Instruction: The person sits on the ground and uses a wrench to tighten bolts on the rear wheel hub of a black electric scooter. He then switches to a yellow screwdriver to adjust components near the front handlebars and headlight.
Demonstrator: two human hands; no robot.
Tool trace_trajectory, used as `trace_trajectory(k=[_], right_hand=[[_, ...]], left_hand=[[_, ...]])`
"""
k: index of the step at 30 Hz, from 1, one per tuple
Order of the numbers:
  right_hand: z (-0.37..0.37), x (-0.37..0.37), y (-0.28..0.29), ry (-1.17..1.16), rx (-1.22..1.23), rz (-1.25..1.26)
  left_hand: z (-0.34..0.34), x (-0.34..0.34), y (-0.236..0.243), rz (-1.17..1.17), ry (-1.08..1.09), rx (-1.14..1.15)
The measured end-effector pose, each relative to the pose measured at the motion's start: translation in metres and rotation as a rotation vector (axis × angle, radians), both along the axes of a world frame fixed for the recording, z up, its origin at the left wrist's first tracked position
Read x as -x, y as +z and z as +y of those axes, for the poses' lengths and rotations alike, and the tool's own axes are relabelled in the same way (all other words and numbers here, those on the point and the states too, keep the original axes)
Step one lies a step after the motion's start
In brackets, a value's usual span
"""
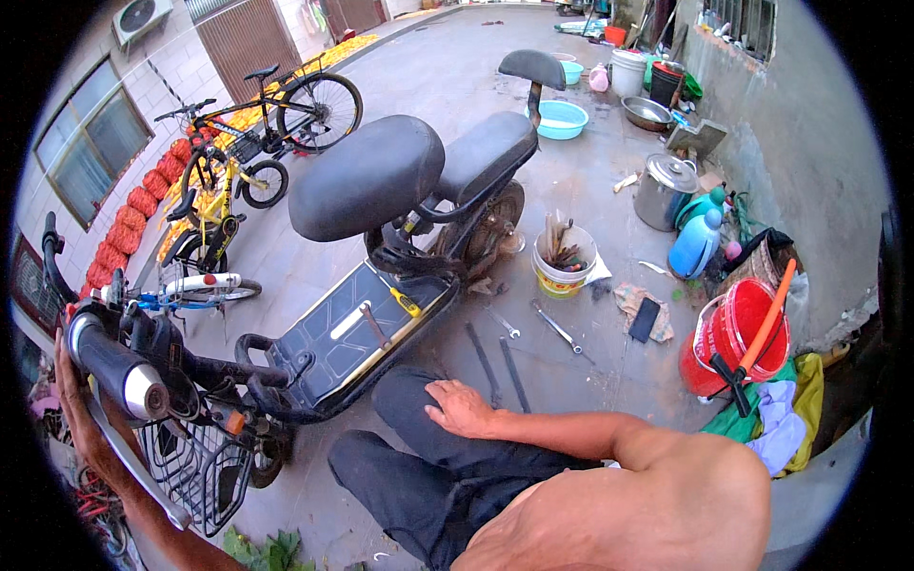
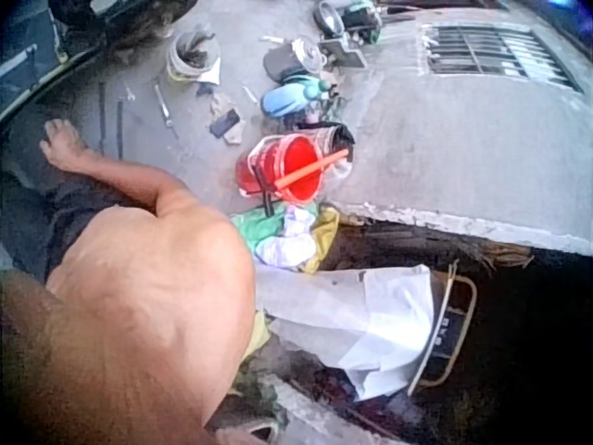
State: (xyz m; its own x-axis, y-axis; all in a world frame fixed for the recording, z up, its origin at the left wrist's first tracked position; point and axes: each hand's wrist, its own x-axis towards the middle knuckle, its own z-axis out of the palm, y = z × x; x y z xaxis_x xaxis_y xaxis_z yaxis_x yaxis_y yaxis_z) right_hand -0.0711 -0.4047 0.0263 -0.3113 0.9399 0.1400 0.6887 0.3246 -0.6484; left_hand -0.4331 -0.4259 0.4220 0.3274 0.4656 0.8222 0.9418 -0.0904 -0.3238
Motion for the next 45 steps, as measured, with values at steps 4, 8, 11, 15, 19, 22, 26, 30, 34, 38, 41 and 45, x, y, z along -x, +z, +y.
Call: trace_trajectory(k=[4, 8, 11, 15, 19, 22, 26, 30, 34, 38, 41, 45], right_hand=[[-0.001, -0.002, 0.005, 0.002, 0.032, -0.015], [-0.002, -0.001, -0.004, -0.012, 0.013, 0.017], [0.001, -0.004, -0.006, -0.01, -0.004, 0.021], [0.002, -0.002, -0.009, -0.022, -0.088, 0.076], [0.0, 0.001, -0.01, -0.025, -0.093, 0.053], [0.001, 0.0, -0.01, -0.034, -0.081, 0.053], [0.001, -0.003, 0.001, -0.01, 0.018, 0.02], [0.004, -0.002, -0.007, -0.024, -0.082, 0.048], [0.002, -0.002, -0.009, -0.028, -0.089, 0.052], [0.001, -0.001, -0.008, -0.022, -0.093, 0.04], [0.001, -0.002, -0.005, -0.014, -0.067, 0.051], [0.002, -0.002, -0.007, -0.004, -0.041, 0.045]], left_hand=[[0.003, 0.007, -0.001, 0.023, -0.099, 0.008], [0.006, 0.011, 0.0, 0.022, -0.089, -0.011], [0.007, 0.014, 0.002, 0.032, -0.083, -0.012], [0.007, 0.016, 0.002, 0.048, -0.074, -0.011], [0.007, 0.018, 0.002, 0.058, -0.073, -0.004], [0.006, 0.015, 0.003, 0.064, -0.068, 0.001], [0.006, 0.019, 0.001, 0.063, -0.063, 0.003], [0.006, 0.019, 0.006, 0.076, -0.06, 0.004], [0.006, 0.019, 0.007, 0.082, -0.056, 0.006], [0.005, 0.021, 0.007, 0.089, -0.052, 0.004], [0.003, 0.021, 0.008, 0.095, -0.045, 0.007], [0.007, 0.022, 0.004, 0.088, -0.052, 0.006]])
